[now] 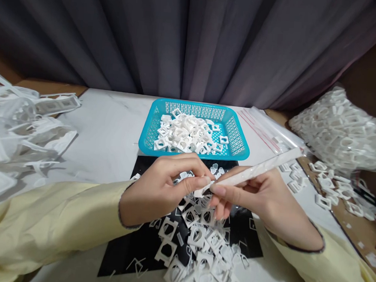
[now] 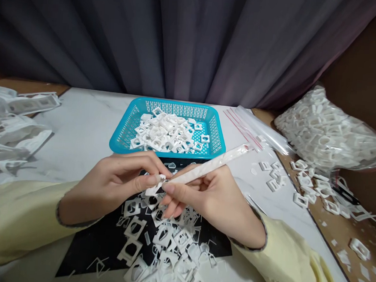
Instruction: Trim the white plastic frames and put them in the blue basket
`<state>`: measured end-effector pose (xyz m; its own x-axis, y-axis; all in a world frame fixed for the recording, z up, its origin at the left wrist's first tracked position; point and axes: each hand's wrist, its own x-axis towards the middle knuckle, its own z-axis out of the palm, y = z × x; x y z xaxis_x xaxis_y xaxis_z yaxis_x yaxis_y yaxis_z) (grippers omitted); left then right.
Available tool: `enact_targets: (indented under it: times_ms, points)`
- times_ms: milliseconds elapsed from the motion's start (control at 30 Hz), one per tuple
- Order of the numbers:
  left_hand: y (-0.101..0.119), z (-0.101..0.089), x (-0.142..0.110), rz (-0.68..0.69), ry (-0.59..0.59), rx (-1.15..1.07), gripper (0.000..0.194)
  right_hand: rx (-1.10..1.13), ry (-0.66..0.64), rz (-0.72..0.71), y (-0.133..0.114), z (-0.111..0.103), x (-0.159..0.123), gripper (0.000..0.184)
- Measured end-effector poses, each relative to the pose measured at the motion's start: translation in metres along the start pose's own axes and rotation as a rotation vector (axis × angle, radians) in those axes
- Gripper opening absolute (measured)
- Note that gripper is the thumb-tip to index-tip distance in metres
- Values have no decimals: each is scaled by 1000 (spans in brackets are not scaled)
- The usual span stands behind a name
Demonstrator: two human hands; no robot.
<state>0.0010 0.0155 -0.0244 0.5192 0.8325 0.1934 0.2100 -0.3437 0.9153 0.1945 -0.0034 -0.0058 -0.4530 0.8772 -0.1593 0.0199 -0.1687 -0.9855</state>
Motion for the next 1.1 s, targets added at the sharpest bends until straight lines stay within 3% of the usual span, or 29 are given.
enact_targets:
  times_ms: [433, 600, 767, 833, 967, 1100]
  points:
    - [0, 2, 0, -65, -13, -114, 15, 47, -43, 51, 5, 4, 0, 8]
    - [0, -5, 5, -311, -128, -449, 14, 7, -10, -50, 1, 2, -2, 6]
    - [0, -6, 12, -554, -281, -825, 21, -468, 175, -426, -6, -5, 0, 7]
    - [-1, -5, 13, -555, -315, -893, 27, -594, 212, -501, -8, -6, 2, 8]
    - [-5, -4, 15, -521, -335, -984, 33, -537, 198, -449, -9, -6, 1, 8]
    - [-4, -8, 16, -519, -386, -935, 13, -463, 163, -419, -10, -6, -4, 7]
